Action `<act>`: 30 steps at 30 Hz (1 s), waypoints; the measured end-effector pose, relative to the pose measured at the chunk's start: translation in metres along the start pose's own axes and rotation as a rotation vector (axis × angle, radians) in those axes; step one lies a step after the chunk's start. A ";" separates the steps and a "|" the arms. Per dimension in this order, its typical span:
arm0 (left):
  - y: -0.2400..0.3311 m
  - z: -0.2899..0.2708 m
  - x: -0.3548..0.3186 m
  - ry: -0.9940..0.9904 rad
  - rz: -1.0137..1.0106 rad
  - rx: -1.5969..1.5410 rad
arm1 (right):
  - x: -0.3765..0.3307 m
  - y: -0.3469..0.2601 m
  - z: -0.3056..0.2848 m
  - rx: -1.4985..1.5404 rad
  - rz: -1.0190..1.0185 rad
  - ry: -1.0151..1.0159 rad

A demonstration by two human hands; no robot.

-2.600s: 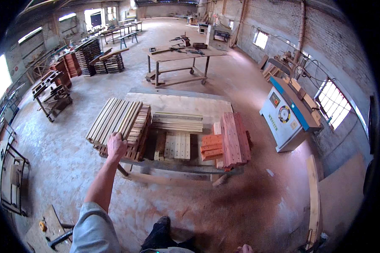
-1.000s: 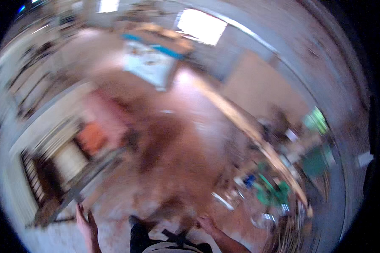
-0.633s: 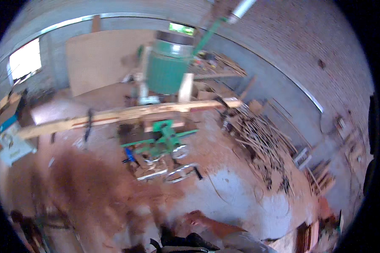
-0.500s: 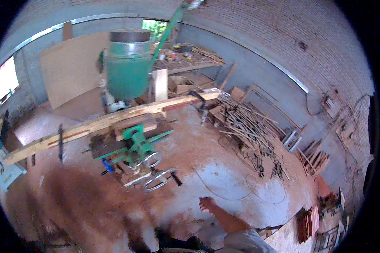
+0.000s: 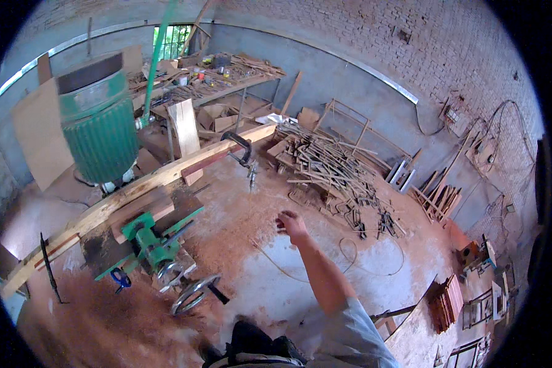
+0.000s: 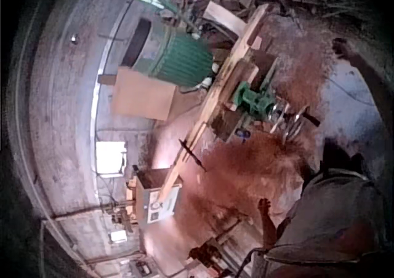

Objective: The person repeatedly picks up wooden slats from a table, places them on a drill press, and drills holes into them. After drilling, the person removes the slat and places it back on the table. This cycle is repeated multiple times throughout the video.

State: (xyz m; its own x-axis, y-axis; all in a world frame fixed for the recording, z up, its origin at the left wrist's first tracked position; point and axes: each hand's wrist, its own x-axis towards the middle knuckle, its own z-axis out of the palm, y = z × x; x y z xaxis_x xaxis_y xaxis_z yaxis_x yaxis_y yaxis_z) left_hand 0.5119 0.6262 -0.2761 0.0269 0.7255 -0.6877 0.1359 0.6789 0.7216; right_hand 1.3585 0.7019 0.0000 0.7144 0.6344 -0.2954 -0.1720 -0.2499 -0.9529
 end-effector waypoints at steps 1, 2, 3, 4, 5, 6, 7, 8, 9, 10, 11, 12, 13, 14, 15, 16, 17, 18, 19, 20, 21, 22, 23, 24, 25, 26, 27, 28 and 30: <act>-0.002 0.008 0.000 0.055 0.010 -0.028 | 0.027 -0.005 -0.002 -0.006 -0.019 0.006; -0.001 0.019 -0.002 0.109 0.022 -0.056 | 0.057 -0.011 -0.003 -0.023 -0.031 0.014; -0.001 0.036 -0.004 0.164 0.035 -0.083 | 0.090 -0.015 -0.006 -0.036 -0.060 0.035; 0.001 0.057 -0.006 0.212 0.009 -0.080 | 0.126 -0.018 -0.008 -0.061 -0.078 0.059; 0.007 0.086 -0.001 0.227 -0.016 -0.049 | 0.163 -0.021 -0.010 -0.094 -0.102 0.073; 0.013 0.118 0.002 0.231 -0.049 -0.022 | 0.202 -0.023 -0.012 -0.169 -0.182 0.082; 0.021 0.152 0.005 0.225 -0.080 0.011 | 0.241 -0.023 -0.012 -0.244 -0.262 0.083; 0.030 0.187 0.008 0.213 -0.107 0.042 | 0.279 -0.024 -0.010 -0.329 -0.312 0.101; 0.038 0.219 0.007 0.204 -0.133 0.073 | 0.313 -0.024 -0.009 -0.429 -0.372 -0.027; 0.045 0.248 0.003 0.193 -0.159 0.098 | 0.343 -0.022 -0.004 -0.516 -0.366 -0.126; 0.049 0.275 -0.004 0.190 -0.185 0.119 | 0.367 -0.020 -0.002 -0.568 -0.318 -0.242; 0.052 0.300 -0.013 0.193 -0.209 0.129 | 0.386 -0.019 0.003 -0.503 -0.216 -0.359; 0.051 0.322 -0.025 0.199 -0.233 0.129 | 0.400 -0.018 0.007 -0.409 -0.112 -0.470; 0.048 0.343 -0.040 0.210 -0.255 0.125 | 0.410 -0.019 0.012 -0.376 -0.040 -0.561; 0.046 0.360 -0.053 0.221 -0.276 0.117 | 0.418 -0.021 0.016 -0.406 0.026 -0.605; 0.044 0.375 -0.061 0.228 -0.296 0.112 | 0.422 -0.022 0.021 -0.485 0.017 -0.661; 0.041 0.388 -0.068 0.236 -0.312 0.103 | 0.424 -0.023 0.024 -0.736 0.044 -0.657; 0.037 0.403 -0.083 0.251 -0.331 0.096 | 0.424 -0.025 0.027 -0.871 0.059 -0.681; 0.035 0.415 -0.088 0.255 -0.345 0.093 | 0.424 -0.027 0.027 -0.971 0.084 -0.635; 0.030 0.425 -0.094 0.264 -0.364 0.083 | 0.423 -0.028 0.028 -0.839 0.126 -0.723; 0.026 0.434 -0.099 0.271 -0.381 0.077 | 0.422 -0.032 0.023 -0.701 0.152 -0.789; 0.023 0.441 -0.103 0.275 -0.397 0.072 | 0.422 -0.036 0.021 -0.563 0.184 -0.846; 0.019 0.446 -0.107 0.279 -0.414 0.072 | 0.422 -0.043 0.014 -0.448 -0.004 -0.795; 0.016 0.449 -0.110 0.280 -0.428 0.078 | 0.422 -0.050 0.009 -0.370 -0.153 -0.813; 0.013 0.452 -0.113 0.280 -0.448 0.084 | 0.423 -0.063 0.000 -0.353 -0.124 -0.766; 0.011 0.455 -0.114 0.280 -0.472 0.093 | 0.424 -0.077 -0.006 -0.405 -0.056 -0.702; 0.009 0.457 -0.116 0.277 -0.493 0.102 | 0.423 -0.095 -0.013 -0.478 -0.119 -0.755; 0.008 0.461 -0.116 0.275 -0.516 0.107 | 0.420 -0.111 -0.014 -0.579 -0.180 -0.720; 0.005 0.468 -0.115 0.270 -0.549 0.104 | 0.402 -0.140 -0.010 -0.570 -0.206 -0.776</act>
State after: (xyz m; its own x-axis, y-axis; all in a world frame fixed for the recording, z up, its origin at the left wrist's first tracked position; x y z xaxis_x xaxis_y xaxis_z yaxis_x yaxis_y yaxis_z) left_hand 0.9728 0.4934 -0.2307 -0.3244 0.2856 -0.9018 0.1550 0.9565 0.2472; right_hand 1.6769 0.9848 0.0158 0.0152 0.9584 -0.2849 0.4047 -0.2664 -0.8748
